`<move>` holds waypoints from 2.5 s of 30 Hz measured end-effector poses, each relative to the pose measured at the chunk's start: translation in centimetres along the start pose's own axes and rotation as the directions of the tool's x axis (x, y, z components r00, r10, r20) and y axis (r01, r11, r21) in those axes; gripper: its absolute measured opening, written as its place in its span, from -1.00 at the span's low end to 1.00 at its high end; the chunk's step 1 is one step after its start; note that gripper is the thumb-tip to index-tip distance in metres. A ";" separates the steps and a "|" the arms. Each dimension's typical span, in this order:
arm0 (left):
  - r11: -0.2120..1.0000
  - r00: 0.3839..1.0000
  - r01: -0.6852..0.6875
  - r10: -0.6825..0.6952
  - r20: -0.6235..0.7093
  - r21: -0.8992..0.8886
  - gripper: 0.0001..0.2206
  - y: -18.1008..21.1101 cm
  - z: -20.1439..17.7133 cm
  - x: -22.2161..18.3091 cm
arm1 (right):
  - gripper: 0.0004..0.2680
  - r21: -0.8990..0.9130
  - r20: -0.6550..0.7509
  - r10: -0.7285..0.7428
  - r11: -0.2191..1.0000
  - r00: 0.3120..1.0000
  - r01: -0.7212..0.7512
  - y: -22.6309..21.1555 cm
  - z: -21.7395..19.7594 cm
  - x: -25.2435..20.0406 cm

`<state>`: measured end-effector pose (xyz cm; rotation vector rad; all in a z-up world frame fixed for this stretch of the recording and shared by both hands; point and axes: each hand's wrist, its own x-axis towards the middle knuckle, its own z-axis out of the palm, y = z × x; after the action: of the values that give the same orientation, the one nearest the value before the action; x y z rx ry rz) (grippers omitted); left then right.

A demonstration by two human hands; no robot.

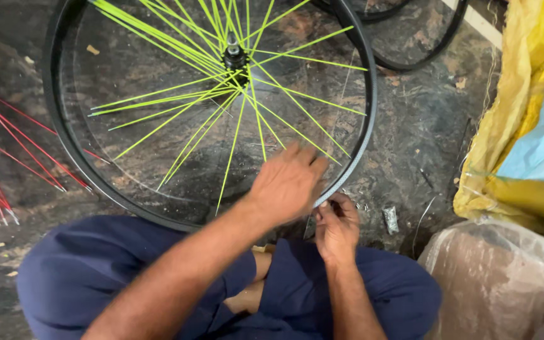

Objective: The person assembles a bicycle wheel by inserting yellow spokes through the hub and securing them to the rim using nipples tightened by hand.

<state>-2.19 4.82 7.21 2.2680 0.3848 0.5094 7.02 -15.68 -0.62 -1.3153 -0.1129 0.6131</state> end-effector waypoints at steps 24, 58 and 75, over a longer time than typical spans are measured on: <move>0.954 0.855 0.136 0.023 0.518 -0.268 -0.67 -0.6 1.3 3.1 | -0.88 -0.102 0.024 -0.015 0.995 1.000 0.017 -1.0 0.3 -1.1; 0.879 0.907 0.077 0.134 0.400 -0.470 -0.69 -2.6 4.8 2.3 | -0.82 -0.172 -0.044 -0.042 0.985 0.998 0.034 1.4 -2.3 -0.6; 0.978 0.856 0.129 -0.027 0.517 -0.163 -0.67 -0.6 2.5 3.3 | -0.84 -0.145 0.002 -0.050 0.988 0.999 0.049 -1.7 0.8 -1.7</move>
<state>1.75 5.05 6.03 2.0847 0.1448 -0.1106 5.91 -15.98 1.60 -1.4488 -0.1915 0.5701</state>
